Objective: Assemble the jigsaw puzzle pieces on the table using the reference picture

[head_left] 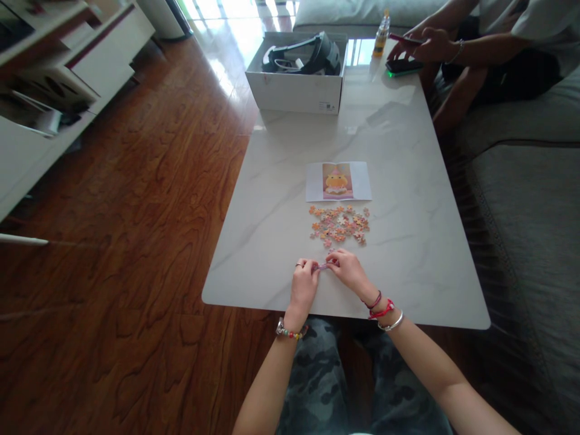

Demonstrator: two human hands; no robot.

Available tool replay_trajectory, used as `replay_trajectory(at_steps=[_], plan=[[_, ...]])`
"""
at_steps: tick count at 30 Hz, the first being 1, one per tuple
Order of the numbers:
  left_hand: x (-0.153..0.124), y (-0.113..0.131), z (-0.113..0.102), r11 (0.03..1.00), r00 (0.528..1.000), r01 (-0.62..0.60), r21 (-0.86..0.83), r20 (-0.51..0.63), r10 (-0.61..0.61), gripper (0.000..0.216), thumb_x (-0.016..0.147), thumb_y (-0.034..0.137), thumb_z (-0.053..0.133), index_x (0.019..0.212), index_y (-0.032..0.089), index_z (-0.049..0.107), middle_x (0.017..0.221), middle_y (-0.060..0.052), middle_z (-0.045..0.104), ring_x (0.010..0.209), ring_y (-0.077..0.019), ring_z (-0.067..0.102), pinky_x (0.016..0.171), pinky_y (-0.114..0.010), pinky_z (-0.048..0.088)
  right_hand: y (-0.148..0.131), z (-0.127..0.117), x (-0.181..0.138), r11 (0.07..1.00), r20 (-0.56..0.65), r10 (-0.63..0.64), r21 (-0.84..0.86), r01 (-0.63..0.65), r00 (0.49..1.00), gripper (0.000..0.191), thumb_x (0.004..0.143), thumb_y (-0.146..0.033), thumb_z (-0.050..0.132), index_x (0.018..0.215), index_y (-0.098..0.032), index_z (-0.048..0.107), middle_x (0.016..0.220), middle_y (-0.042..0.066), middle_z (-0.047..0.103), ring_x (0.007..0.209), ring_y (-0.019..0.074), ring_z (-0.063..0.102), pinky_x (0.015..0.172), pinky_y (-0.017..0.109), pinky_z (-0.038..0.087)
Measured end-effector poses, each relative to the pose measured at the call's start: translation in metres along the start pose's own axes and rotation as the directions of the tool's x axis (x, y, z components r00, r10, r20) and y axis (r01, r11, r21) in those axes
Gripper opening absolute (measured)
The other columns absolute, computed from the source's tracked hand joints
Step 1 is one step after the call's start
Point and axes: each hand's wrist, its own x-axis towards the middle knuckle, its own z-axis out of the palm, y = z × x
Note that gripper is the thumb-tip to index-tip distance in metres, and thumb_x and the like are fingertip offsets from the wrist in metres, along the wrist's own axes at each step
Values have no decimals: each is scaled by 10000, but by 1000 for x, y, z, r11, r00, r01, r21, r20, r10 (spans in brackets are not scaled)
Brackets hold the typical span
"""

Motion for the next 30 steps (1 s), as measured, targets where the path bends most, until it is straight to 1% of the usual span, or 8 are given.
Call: replay_trajectory(at_steps=[11,16,18,21,24,27,30], plan=[[3,0,1,1000,1000,17,-13,4,-17,94,709,113,506,770,170,549,810,-41,516,747,-148,511,728,-294,430,-5,-7,-4,986,60,-27,-161,36,998,101,754,-233,537,814,-185,602,767,41,587,668,134,530,620,227,377],[4,-2,0,998,1000,28,-57,2,-28,92,687,106,524,738,174,560,777,-27,525,737,-138,519,719,-285,437,-14,-10,-6,951,104,-42,-302,71,994,122,792,-226,477,818,-201,593,859,56,584,665,140,525,568,238,339],[6,-4,-2,996,999,34,-84,14,-32,90,671,107,539,722,176,567,760,-19,532,729,-133,526,716,-283,442,-16,-10,-7,924,112,-64,-368,101,992,154,809,-228,446,793,-197,595,852,67,578,683,152,515,576,255,329],[10,-8,-5,988,996,64,-137,63,-56,127,619,98,581,721,173,587,758,-11,548,723,-127,538,716,-284,450,-15,-8,-9,901,63,-120,-413,135,991,152,808,-235,452,791,-198,599,835,76,572,799,191,481,643,284,326],[14,-15,-11,952,982,129,-277,169,-84,223,576,110,623,793,157,607,816,-28,576,722,-123,556,704,-277,462,-9,-4,-10,910,-9,-173,-384,156,985,144,805,-244,465,811,-212,605,877,71,567,876,203,436,683,294,320],[16,-23,-19,876,960,190,-443,271,-71,303,606,177,622,906,142,601,918,-62,593,760,-128,570,718,-276,467,-2,1,-13,916,-11,-239,-335,222,971,176,826,-240,440,810,-230,615,874,53,572,879,184,431,716,293,309],[15,-29,-25,839,956,198,-507,290,-51,308,666,244,574,958,150,599,987,-78,589,839,-143,562,758,-286,459,2,5,-18,901,3,-284,-341,268,959,186,836,-223,427,853,-244,611,874,41,583,897,181,440,743,303,290]])
